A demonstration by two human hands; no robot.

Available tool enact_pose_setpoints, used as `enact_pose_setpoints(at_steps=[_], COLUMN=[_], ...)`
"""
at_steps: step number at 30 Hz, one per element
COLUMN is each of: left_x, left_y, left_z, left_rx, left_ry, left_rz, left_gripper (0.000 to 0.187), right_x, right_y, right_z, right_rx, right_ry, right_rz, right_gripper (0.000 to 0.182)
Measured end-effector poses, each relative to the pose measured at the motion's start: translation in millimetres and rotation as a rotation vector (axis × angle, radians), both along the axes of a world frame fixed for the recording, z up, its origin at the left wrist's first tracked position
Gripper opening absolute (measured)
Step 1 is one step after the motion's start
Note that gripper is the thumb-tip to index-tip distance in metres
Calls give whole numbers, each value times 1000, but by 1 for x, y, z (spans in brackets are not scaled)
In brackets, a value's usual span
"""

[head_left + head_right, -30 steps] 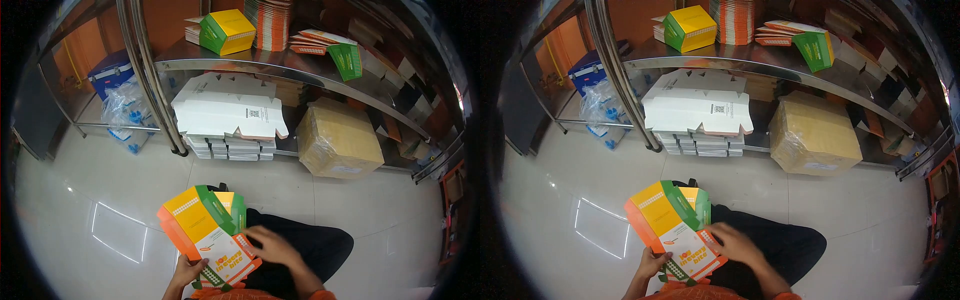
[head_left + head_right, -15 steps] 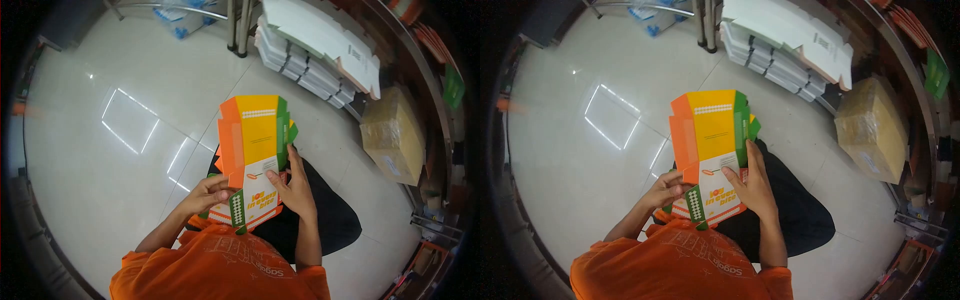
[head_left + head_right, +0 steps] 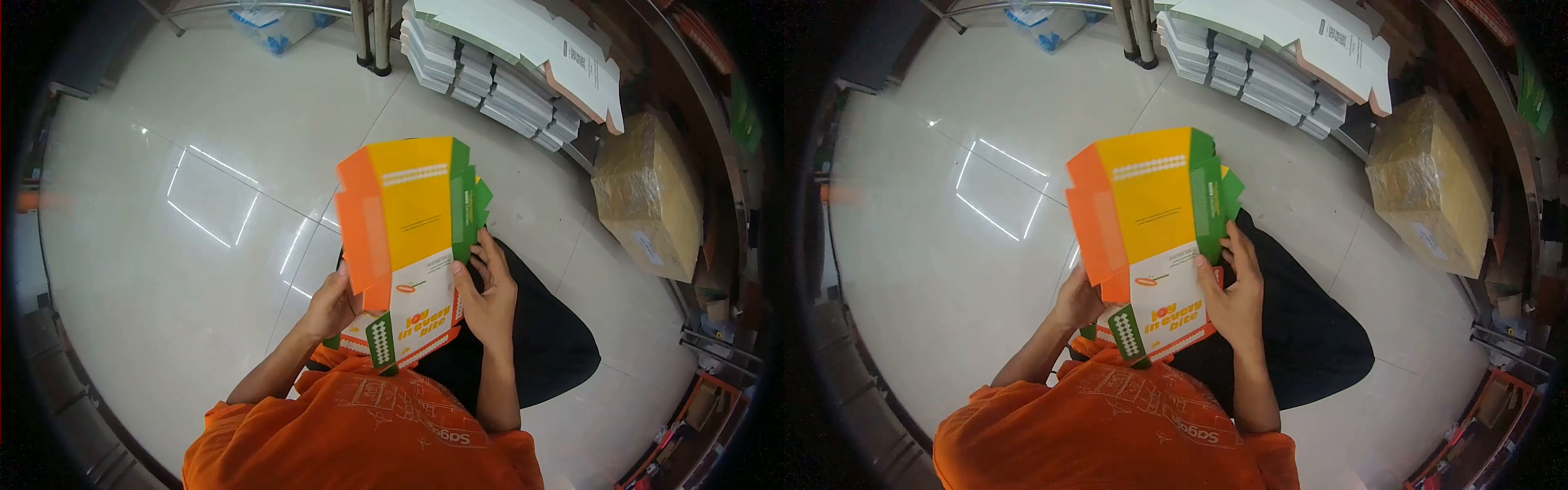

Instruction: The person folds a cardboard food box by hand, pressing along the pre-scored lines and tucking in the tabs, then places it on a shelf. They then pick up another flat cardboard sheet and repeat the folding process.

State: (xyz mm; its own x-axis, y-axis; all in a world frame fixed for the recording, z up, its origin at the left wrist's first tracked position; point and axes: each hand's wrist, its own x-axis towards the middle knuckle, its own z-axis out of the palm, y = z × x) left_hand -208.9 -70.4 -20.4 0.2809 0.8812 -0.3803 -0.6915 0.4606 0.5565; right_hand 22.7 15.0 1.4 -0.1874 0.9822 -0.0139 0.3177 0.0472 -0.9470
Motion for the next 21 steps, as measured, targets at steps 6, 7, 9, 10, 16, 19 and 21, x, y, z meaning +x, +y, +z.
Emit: enact_pose_setpoints(at_steps=[6, 7, 9, 10, 16, 19, 21], left_x=[12, 15, 18, 18, 15, 10, 9], left_y=[-2, 1, 4, 2, -2, 0, 10], left_z=[0, 2, -2, -4, 0, -5, 0], left_rx=[-93, -77, -61, -97, 2, 30, 59], left_ry=[-37, -3, 30, 95, 221, 284, 315], left_rz=[151, 192, 228, 294, 518, 474, 430], left_gripper=[60, 59, 59, 58, 54, 54, 54], right_x=[-3, -5, -7, -6, 6, 6, 8], right_y=[-10, -12, -16, -16, -3, -6, -8], right_z=[8, 8, 5, 4, 0, 5, 7], right_rx=[216, 214, 222, 221, 42, -67, -191], right_ry=[-160, -159, -37, -39, 358, 488, 591], right_rz=[-9, -13, -168, -173, 95, 71, -26], right_gripper=[56, 56, 49, 49, 25, 20, 19])
